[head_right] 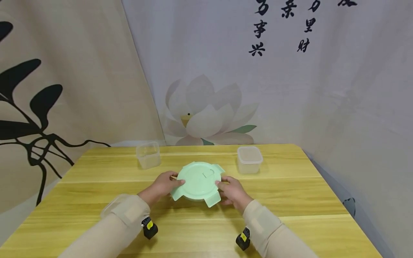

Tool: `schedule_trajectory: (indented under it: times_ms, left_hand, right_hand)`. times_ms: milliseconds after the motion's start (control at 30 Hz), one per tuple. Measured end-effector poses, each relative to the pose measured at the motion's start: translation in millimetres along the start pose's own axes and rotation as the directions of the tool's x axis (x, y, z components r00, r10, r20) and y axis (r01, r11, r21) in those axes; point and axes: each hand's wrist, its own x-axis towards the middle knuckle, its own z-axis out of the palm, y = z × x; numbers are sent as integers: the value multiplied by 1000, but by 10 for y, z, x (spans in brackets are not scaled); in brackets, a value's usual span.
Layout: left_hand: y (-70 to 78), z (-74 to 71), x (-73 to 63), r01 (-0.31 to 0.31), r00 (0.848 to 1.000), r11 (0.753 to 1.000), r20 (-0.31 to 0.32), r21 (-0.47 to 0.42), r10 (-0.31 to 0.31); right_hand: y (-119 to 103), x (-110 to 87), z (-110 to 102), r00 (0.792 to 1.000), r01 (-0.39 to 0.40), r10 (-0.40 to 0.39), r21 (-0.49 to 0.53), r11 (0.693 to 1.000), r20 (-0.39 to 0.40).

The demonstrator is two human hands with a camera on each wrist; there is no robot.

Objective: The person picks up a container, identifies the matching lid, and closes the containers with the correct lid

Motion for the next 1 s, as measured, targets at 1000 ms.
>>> schedule_trajectory:
  times_ms: [1000]
  left_hand:
    - [134, -111, 137, 84, 994, 996, 74, 23, -86]
  right_hand:
    - [46, -24, -206, 997, -33, 29, 52, 998, 75]
